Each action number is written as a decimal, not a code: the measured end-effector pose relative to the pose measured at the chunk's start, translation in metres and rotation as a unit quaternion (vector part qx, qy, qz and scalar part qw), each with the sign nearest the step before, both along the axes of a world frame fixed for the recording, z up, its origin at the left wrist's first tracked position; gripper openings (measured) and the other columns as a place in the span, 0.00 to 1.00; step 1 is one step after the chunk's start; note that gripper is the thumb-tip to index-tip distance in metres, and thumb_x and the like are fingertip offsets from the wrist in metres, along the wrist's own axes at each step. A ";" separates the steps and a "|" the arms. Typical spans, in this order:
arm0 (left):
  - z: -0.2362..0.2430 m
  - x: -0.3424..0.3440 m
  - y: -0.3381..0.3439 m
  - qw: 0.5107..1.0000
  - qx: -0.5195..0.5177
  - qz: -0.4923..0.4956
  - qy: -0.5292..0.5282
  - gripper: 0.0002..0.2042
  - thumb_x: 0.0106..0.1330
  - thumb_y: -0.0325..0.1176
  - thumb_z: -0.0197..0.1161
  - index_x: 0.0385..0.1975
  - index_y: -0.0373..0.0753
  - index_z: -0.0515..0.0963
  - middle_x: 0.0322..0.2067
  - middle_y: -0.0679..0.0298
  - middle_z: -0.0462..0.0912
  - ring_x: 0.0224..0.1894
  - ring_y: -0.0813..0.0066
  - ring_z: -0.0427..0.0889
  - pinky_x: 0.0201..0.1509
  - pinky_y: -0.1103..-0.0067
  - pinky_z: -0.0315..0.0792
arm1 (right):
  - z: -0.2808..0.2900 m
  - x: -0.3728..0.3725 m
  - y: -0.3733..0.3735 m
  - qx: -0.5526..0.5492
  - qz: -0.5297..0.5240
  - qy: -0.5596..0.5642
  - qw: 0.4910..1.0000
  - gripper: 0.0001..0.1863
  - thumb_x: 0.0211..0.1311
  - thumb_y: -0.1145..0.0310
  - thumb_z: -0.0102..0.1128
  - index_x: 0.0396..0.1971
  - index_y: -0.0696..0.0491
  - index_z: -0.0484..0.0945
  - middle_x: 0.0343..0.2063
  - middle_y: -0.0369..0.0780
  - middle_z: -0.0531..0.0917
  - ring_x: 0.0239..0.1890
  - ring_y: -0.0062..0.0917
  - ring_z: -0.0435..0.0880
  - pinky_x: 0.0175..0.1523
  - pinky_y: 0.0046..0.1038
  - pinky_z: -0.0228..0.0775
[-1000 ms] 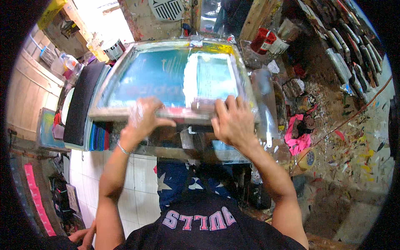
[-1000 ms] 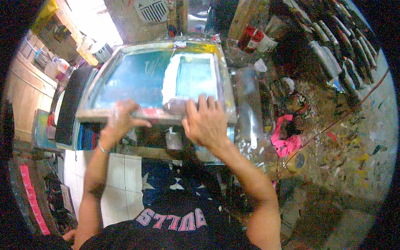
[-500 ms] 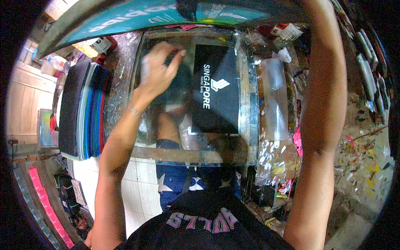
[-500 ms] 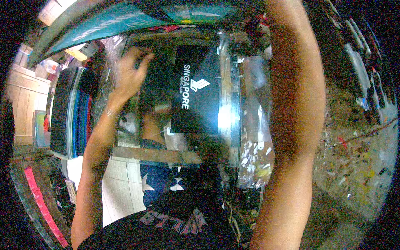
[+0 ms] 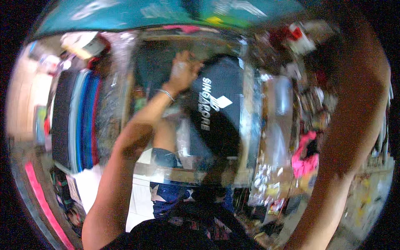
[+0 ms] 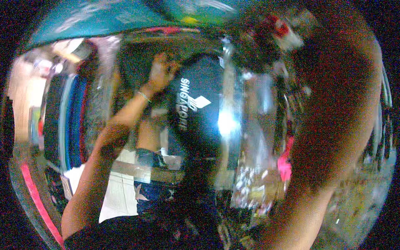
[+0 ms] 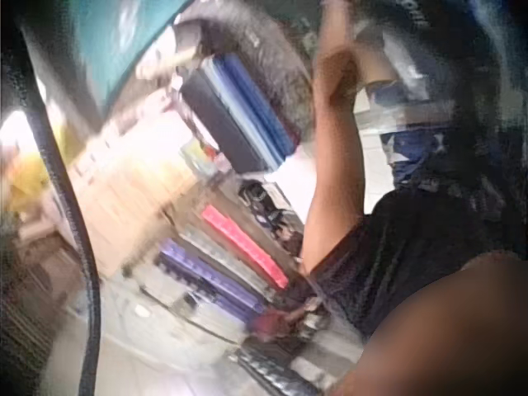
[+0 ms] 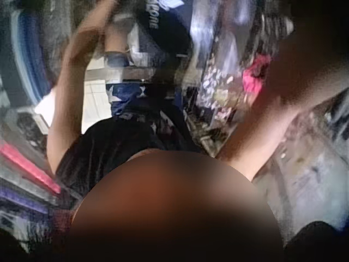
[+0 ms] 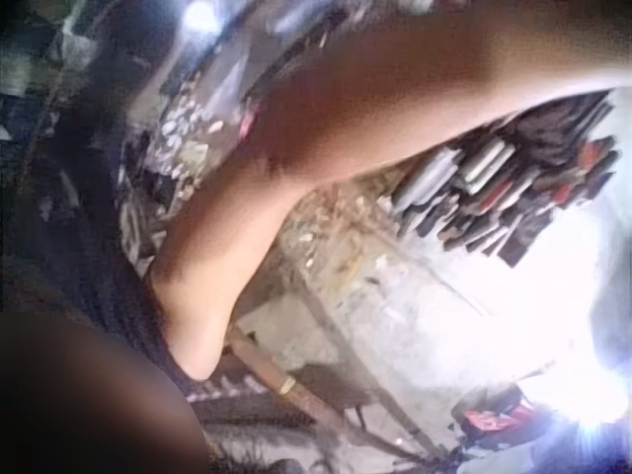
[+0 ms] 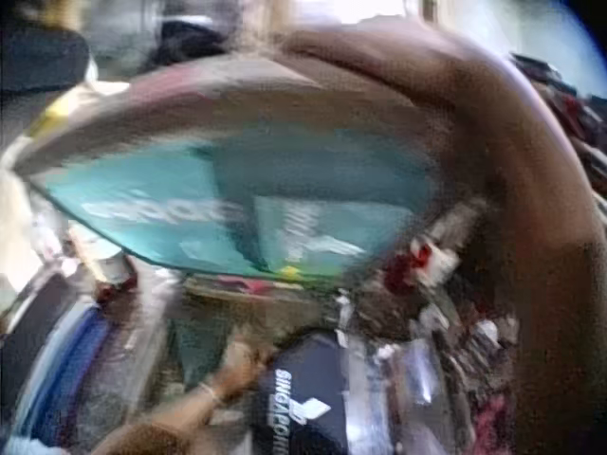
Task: The person performs screen printing on a black tote bag. They place the bag under a screen, pull a squeegee across the mesh to transfer white ink, lift the screen, and repeat the process on multiple bags. Finished printed bags are stacked on the table.
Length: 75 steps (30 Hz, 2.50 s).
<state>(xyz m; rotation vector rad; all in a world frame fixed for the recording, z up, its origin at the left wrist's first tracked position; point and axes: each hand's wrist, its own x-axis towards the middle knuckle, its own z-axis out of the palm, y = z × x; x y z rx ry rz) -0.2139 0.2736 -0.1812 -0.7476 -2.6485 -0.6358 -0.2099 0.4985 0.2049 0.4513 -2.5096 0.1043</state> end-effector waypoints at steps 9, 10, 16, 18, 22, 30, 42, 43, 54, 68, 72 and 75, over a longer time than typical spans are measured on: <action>0.141 0.207 -0.143 0.876 0.442 0.186 0.062 0.21 0.64 0.22 0.64 0.59 0.37 0.78 0.60 0.52 0.79 0.60 0.68 0.80 0.64 0.75 0.72 | 0.010 -0.017 0.040 -0.001 0.082 0.035 0.996 0.32 0.75 0.45 0.46 0.29 0.63 0.77 0.20 0.40 0.72 0.26 0.24 0.69 0.35 0.31 0.67; 0.158 0.221 -0.180 0.869 0.420 0.246 0.087 0.21 0.65 0.22 0.64 0.60 0.37 0.78 0.60 0.53 0.80 0.59 0.68 0.80 0.64 0.74 0.72 | 0.008 -0.022 0.043 0.013 0.096 0.055 0.994 0.31 0.75 0.46 0.46 0.30 0.64 0.77 0.20 0.39 0.72 0.27 0.23 0.69 0.36 0.31 0.66; 0.211 0.252 -0.427 0.772 0.509 0.358 0.131 0.22 0.66 0.21 0.62 0.61 0.36 0.77 0.49 0.63 0.86 0.42 0.77 0.82 0.46 0.77 0.77 | 0.009 -0.029 0.045 -0.029 0.074 0.004 0.997 0.30 0.77 0.47 0.46 0.31 0.64 0.73 0.21 0.38 0.69 0.27 0.22 0.65 0.35 0.32 0.63; 0.190 0.256 -0.485 0.811 0.412 0.396 0.125 0.20 0.66 0.25 0.63 0.60 0.36 0.78 0.43 0.60 0.87 0.41 0.74 0.83 0.46 0.74 0.77 | 0.011 -0.018 0.036 -0.022 0.057 0.012 0.998 0.31 0.76 0.47 0.46 0.29 0.64 0.70 0.20 0.37 0.68 0.26 0.22 0.64 0.34 0.34 0.61; 0.158 0.245 -0.527 0.817 0.170 0.549 0.050 0.26 0.64 0.39 0.69 0.62 0.38 0.76 0.46 0.48 0.85 0.48 0.57 0.83 0.56 0.64 0.75 | 0.020 0.013 0.014 -0.069 0.023 -0.026 0.997 0.33 0.73 0.43 0.48 0.38 0.66 0.77 0.30 0.47 0.79 0.36 0.31 0.75 0.46 0.34 0.67; 0.168 0.215 -0.244 0.946 0.107 0.191 0.238 0.18 0.64 0.24 0.65 0.54 0.33 0.78 0.54 0.49 0.81 0.59 0.53 0.78 0.66 0.66 0.68 | 0.032 0.059 -0.013 0.015 -0.095 -0.097 0.991 0.38 0.65 0.35 0.49 0.34 0.62 0.87 0.36 0.59 0.85 0.42 0.47 0.86 0.50 0.42 0.75; 0.087 0.230 0.027 0.982 0.116 -0.143 -0.053 0.20 0.62 0.33 0.68 0.53 0.33 0.78 0.58 0.49 0.77 0.61 0.48 0.74 0.67 0.61 0.68 | 0.023 0.062 -0.028 -0.040 0.016 -0.051 0.998 0.38 0.63 0.33 0.51 0.44 0.59 0.84 0.43 0.59 0.84 0.46 0.45 0.85 0.55 0.44 0.75; 0.076 0.239 0.043 0.979 0.102 -0.167 -0.049 0.21 0.63 0.35 0.68 0.54 0.33 0.78 0.58 0.48 0.76 0.62 0.48 0.74 0.67 0.60 0.68 | 0.022 0.060 -0.028 -0.041 0.019 -0.054 0.998 0.37 0.64 0.34 0.51 0.46 0.58 0.83 0.44 0.58 0.84 0.46 0.43 0.85 0.56 0.44 0.75; 0.045 0.312 0.011 0.981 0.158 -0.090 -0.073 0.15 0.71 0.43 0.60 0.25 0.40 0.77 0.16 0.56 0.75 0.20 0.56 0.78 0.25 0.62 0.70 | 0.027 0.034 -0.007 -0.129 0.048 -0.155 0.978 0.28 0.70 0.43 0.53 0.59 0.46 0.80 0.51 0.52 0.84 0.50 0.31 0.84 0.61 0.44 0.73; 0.138 0.383 -0.121 0.824 0.476 0.114 -0.285 0.14 0.75 0.40 0.60 0.35 0.36 0.86 0.27 0.62 0.86 0.31 0.78 0.84 0.37 0.80 0.75 | -0.107 0.171 -0.050 -0.034 0.186 -0.069 0.979 0.29 0.71 0.46 0.51 0.58 0.54 0.79 0.50 0.53 0.83 0.50 0.35 0.82 0.58 0.43 0.73; 0.203 0.366 -0.122 0.725 0.641 -0.181 -0.176 0.23 0.73 0.52 0.59 0.36 0.34 0.83 0.35 0.58 0.81 0.39 0.69 0.79 0.44 0.74 0.72 | -0.054 0.121 -0.031 -0.062 0.146 -0.058 0.986 0.29 0.71 0.47 0.51 0.58 0.56 0.79 0.50 0.53 0.83 0.49 0.36 0.82 0.58 0.43 0.72; 0.252 0.362 -0.101 0.635 0.659 -0.375 -0.145 0.31 0.64 0.65 0.62 0.36 0.35 0.82 0.41 0.55 0.76 0.41 0.65 0.75 0.46 0.72 0.69 | -0.012 0.081 -0.015 -0.086 0.113 -0.084 0.986 0.29 0.72 0.48 0.51 0.58 0.58 0.78 0.49 0.53 0.83 0.49 0.37 0.81 0.57 0.43 0.72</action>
